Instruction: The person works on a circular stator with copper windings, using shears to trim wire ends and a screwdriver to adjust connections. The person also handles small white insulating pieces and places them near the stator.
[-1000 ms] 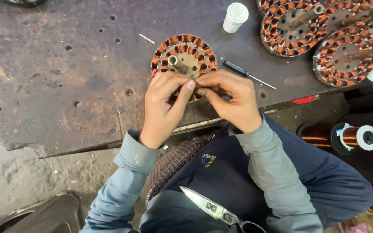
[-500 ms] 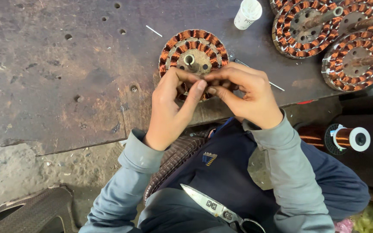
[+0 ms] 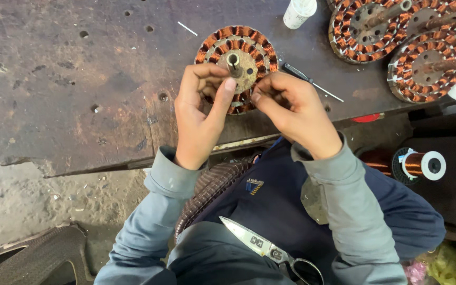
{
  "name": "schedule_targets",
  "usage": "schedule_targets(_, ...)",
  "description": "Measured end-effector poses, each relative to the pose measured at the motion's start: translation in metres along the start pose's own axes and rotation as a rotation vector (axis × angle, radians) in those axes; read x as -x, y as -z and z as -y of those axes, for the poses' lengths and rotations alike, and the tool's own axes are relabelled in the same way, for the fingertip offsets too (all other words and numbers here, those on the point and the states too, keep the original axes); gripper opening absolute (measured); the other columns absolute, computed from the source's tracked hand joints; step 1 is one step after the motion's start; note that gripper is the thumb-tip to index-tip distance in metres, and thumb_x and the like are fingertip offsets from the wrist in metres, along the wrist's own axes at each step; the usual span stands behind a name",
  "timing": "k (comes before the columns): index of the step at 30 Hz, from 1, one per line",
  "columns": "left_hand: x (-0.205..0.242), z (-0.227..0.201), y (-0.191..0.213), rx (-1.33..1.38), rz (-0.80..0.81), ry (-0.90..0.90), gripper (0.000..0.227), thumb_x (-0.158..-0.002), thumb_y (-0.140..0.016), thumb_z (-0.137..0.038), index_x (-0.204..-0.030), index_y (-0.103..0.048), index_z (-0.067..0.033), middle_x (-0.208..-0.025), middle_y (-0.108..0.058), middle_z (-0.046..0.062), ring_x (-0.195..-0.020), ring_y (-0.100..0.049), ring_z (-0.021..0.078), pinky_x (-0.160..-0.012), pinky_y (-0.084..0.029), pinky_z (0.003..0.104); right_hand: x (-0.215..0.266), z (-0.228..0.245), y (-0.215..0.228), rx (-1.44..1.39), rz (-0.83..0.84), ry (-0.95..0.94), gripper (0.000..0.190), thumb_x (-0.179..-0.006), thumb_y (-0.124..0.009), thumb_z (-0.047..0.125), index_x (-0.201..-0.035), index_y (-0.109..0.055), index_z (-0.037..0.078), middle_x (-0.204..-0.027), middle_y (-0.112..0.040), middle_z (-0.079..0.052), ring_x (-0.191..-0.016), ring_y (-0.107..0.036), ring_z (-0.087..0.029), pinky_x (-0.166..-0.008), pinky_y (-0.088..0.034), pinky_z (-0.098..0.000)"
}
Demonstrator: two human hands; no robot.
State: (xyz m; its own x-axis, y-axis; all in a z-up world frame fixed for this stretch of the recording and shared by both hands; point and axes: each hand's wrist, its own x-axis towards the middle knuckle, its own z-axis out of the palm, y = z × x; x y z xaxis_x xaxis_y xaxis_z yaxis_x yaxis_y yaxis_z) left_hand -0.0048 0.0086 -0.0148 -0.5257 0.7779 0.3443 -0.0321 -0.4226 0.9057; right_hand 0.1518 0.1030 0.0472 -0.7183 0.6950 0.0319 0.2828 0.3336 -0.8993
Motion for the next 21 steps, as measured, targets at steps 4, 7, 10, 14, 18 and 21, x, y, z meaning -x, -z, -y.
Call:
schedule_targets(4, 0.005, -0.002, 0.002, -0.072, 0.004, -0.089, 0.039, -0.105, -0.073, -0.007, -0.136, -0.051, -0.0010, -0.120, -0.061, 0.006, -0.105, -0.059, 0.0100, -0.089, -0.053, 0.025, 0.011, -0.005, -0.009, 0.013, -0.163, 0.035, 0.007, -0.098, -0.071, 0.008, -0.101, -0.066, 0.003, -0.088, -0.064, 0.007, -0.072, -0.050, -0.001, -0.062, -0.039, -0.0200)
schedule_targets(7, 0.014, -0.010, 0.005, -0.179, -0.037, -0.145, 0.048, -0.101, -0.077, -0.006, -0.139, -0.050, 0.0006, -0.125, -0.059, 0.007, -0.114, -0.059, 0.0128, -0.095, -0.053, 0.027, 0.042, -0.016, -0.018, 0.112, -0.408, 0.136, 0.011, -0.101, -0.073, 0.007, -0.102, -0.063, 0.002, -0.084, -0.060, 0.005, -0.070, -0.049, -0.002, -0.061, -0.038, -0.0205)
schedule_targets(10, 0.025, -0.015, 0.006, -0.232, -0.080, -0.094, 0.043, -0.097, -0.081, -0.008, -0.132, -0.057, -0.0001, -0.120, -0.063, 0.007, -0.109, -0.061, 0.0136, -0.094, -0.053, 0.028, 0.077, -0.042, -0.033, 0.244, -0.578, 0.159, 0.014, -0.101, -0.073, 0.007, -0.095, -0.062, 0.001, -0.075, -0.055, 0.000, -0.066, -0.047, -0.005, -0.059, -0.039, -0.0232)
schedule_targets(14, 0.029, -0.017, 0.007, -0.501, -0.019, -0.152, 0.023, -0.092, -0.085, -0.008, -0.111, -0.073, -0.0042, -0.109, -0.070, 0.008, -0.095, -0.064, 0.0162, -0.082, -0.053, 0.029, 0.107, -0.087, -0.063, 0.234, -0.536, 0.092, 0.015, -0.097, -0.073, 0.006, -0.087, -0.063, 0.000, -0.071, -0.057, -0.003, -0.060, -0.051, -0.007, -0.055, -0.041, -0.0253)
schedule_targets(18, 0.034, -0.025, 0.005, -0.548, -0.020, -0.247, 0.016, -0.091, -0.083, -0.002, -0.105, -0.074, -0.0064, -0.102, -0.071, 0.008, -0.095, -0.066, 0.0213, -0.080, -0.052, 0.031, 0.120, -0.095, -0.087, 0.169, -0.442, 0.113, 0.015, -0.096, -0.073, 0.007, -0.086, -0.065, 0.001, -0.071, -0.058, -0.005, -0.058, -0.051, -0.007, -0.053, -0.040, -0.0258)
schedule_targets(21, 0.055, -0.032, 0.005, -0.656, -0.026, -0.357, 0.019, -0.088, -0.084, 0.000, -0.103, -0.073, -0.0053, -0.102, -0.070, 0.009, -0.096, -0.066, 0.0248, -0.082, -0.052, 0.034, 0.116, -0.076, -0.087, 0.067, -0.497, 0.121, 0.016, -0.101, -0.069, 0.007, -0.088, -0.063, 0.000, -0.073, -0.058, 0.000, -0.063, -0.050, -0.005, -0.056, -0.040, -0.0247)
